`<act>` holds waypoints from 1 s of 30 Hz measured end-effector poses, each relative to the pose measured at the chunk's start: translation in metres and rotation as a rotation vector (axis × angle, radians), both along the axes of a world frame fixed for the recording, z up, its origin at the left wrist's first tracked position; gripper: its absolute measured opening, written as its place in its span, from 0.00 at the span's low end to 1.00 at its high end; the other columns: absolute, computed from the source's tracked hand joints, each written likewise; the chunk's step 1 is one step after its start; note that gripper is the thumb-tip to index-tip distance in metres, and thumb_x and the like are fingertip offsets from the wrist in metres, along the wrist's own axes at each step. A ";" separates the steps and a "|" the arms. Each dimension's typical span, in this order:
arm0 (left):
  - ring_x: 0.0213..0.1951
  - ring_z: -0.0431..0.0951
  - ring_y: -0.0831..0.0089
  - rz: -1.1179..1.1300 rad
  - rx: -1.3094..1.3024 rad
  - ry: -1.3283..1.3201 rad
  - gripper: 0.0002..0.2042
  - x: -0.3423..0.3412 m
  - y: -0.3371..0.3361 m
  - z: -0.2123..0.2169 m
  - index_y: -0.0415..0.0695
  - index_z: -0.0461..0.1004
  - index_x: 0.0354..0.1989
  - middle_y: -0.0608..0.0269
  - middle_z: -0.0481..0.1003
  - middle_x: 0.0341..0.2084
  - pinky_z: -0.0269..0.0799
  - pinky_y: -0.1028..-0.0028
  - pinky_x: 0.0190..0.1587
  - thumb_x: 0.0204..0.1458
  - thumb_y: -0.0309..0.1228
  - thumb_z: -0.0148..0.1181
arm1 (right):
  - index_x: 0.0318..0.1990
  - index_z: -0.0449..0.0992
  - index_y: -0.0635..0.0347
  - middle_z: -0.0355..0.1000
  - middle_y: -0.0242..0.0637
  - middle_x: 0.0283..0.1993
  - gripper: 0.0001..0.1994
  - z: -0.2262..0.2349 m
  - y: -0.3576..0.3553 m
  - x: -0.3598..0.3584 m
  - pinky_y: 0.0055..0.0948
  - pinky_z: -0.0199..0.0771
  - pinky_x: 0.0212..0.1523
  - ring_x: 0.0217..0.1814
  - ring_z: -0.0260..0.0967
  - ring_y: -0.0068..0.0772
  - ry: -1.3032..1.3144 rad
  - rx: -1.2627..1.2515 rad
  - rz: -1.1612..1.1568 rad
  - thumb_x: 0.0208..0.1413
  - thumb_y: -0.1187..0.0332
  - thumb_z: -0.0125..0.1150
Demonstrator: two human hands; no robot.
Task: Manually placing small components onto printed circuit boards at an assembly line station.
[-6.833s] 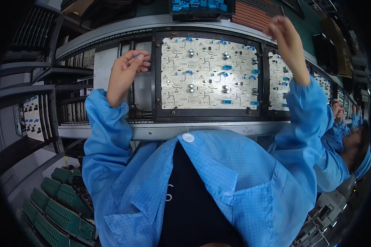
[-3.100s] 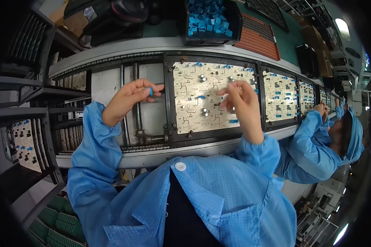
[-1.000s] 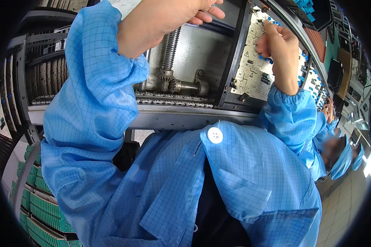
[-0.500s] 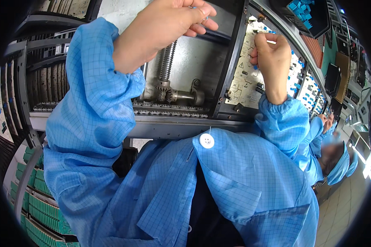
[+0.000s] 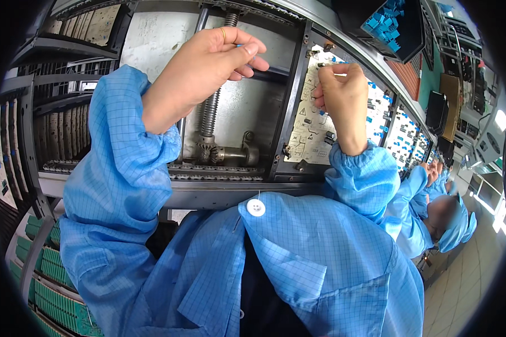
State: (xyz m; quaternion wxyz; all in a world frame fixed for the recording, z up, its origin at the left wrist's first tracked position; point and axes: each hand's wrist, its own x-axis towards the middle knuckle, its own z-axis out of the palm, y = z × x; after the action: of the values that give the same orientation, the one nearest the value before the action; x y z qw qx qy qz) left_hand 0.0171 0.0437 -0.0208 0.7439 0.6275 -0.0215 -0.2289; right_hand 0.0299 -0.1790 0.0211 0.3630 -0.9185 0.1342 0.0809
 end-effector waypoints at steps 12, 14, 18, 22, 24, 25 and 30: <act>0.39 0.73 0.79 0.004 0.002 0.012 0.14 0.001 -0.002 0.000 0.43 0.72 0.45 0.61 0.78 0.38 0.68 0.79 0.44 0.61 0.39 0.49 | 0.39 0.67 0.71 0.71 0.39 0.19 0.12 -0.003 -0.002 -0.001 0.22 0.68 0.17 0.16 0.69 0.25 -0.033 -0.035 0.021 0.55 0.69 0.54; 0.39 0.73 0.79 0.009 -0.015 0.014 0.14 0.001 -0.001 -0.001 0.43 0.72 0.45 0.61 0.78 0.38 0.68 0.79 0.44 0.60 0.39 0.49 | 0.39 0.66 0.72 0.71 0.40 0.19 0.12 -0.006 -0.001 -0.001 0.22 0.68 0.17 0.16 0.69 0.25 -0.066 -0.067 0.031 0.55 0.69 0.54; 0.39 0.74 0.79 0.006 0.003 0.018 0.13 0.001 -0.002 0.001 0.43 0.72 0.45 0.61 0.78 0.38 0.68 0.79 0.44 0.61 0.38 0.49 | 0.39 0.66 0.72 0.71 0.40 0.19 0.12 -0.008 -0.004 -0.004 0.22 0.68 0.18 0.16 0.69 0.25 -0.111 -0.103 0.070 0.55 0.69 0.54; 0.39 0.73 0.79 -0.010 0.017 -0.001 0.14 0.001 -0.002 0.001 0.43 0.72 0.45 0.61 0.78 0.38 0.68 0.78 0.44 0.61 0.39 0.48 | 0.39 0.66 0.73 0.71 0.39 0.18 0.12 -0.004 -0.003 -0.004 0.22 0.67 0.18 0.16 0.68 0.24 -0.066 -0.020 0.027 0.56 0.70 0.54; 0.39 0.73 0.79 -0.015 0.032 -0.004 0.14 0.001 -0.002 0.000 0.43 0.72 0.45 0.61 0.78 0.38 0.68 0.78 0.44 0.61 0.39 0.48 | 0.39 0.66 0.73 0.71 0.39 0.18 0.12 -0.005 -0.003 -0.004 0.22 0.67 0.17 0.16 0.67 0.24 -0.069 -0.029 0.030 0.56 0.70 0.54; 0.39 0.73 0.79 -0.014 0.025 0.001 0.14 0.001 -0.001 0.000 0.43 0.72 0.46 0.61 0.77 0.38 0.68 0.78 0.45 0.61 0.39 0.48 | 0.39 0.66 0.73 0.71 0.39 0.18 0.12 -0.006 -0.002 -0.004 0.21 0.67 0.18 0.16 0.67 0.24 -0.076 -0.034 0.041 0.56 0.70 0.54; 0.39 0.73 0.79 -0.011 0.037 -0.012 0.14 0.001 -0.001 0.000 0.43 0.72 0.46 0.61 0.77 0.38 0.68 0.78 0.45 0.61 0.39 0.47 | 0.39 0.66 0.73 0.71 0.39 0.19 0.12 -0.014 -0.006 -0.005 0.21 0.68 0.18 0.16 0.67 0.23 -0.173 -0.146 0.112 0.55 0.70 0.55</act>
State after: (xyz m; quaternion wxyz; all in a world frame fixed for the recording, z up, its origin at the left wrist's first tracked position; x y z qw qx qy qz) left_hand 0.0176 0.0430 -0.0204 0.7309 0.6423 -0.0252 -0.2295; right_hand 0.0251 -0.1846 0.0068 0.3002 -0.9521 0.0565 0.0115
